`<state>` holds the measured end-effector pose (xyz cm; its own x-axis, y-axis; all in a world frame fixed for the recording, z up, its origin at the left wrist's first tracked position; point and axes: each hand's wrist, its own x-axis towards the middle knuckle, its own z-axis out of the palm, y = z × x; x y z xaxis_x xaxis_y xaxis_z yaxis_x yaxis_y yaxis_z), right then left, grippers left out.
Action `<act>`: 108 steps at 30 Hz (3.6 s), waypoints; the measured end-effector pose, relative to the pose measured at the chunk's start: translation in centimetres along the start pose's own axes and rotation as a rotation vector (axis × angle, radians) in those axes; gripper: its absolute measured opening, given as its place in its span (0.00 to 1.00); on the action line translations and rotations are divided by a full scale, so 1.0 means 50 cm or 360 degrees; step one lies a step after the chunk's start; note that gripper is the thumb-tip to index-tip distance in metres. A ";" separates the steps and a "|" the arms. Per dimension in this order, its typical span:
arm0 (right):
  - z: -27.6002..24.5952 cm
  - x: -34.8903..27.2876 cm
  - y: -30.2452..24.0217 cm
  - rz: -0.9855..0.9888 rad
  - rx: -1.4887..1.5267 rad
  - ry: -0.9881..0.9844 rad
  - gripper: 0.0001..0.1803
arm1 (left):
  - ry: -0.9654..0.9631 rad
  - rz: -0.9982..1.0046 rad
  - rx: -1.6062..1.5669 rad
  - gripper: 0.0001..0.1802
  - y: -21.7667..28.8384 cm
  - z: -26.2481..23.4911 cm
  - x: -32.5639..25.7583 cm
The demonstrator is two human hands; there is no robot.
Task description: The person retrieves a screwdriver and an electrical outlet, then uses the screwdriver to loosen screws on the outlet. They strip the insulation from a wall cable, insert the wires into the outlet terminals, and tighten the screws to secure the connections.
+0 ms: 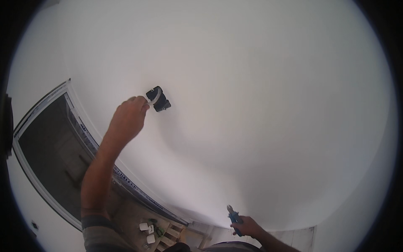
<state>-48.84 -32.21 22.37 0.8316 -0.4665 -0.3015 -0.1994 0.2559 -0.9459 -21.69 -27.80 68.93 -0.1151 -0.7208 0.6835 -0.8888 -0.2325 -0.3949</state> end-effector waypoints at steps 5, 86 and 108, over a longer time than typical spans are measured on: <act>0.034 -0.020 -0.251 -0.0375 0.0052 -0.0151 0.26 | 0.0073 0.0299 0.0073 0.16 -0.036 -0.043 0.039; 0.242 0.130 -0.764 -0.1216 0.0786 -0.0268 0.17 | 0.0094 0.0171 -0.0598 0.22 -0.116 -0.007 0.054; 0.272 0.165 -0.699 -0.1285 0.1036 -0.0378 0.18 | -0.0155 -0.0142 -0.0696 0.26 -0.091 -0.023 0.058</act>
<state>-27.97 -33.48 54.59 0.6873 -0.5413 0.4844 0.7140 0.3807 -0.5876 -18.49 -28.07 73.44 -0.0060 -0.7735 0.6338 -0.9995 -0.0140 -0.0265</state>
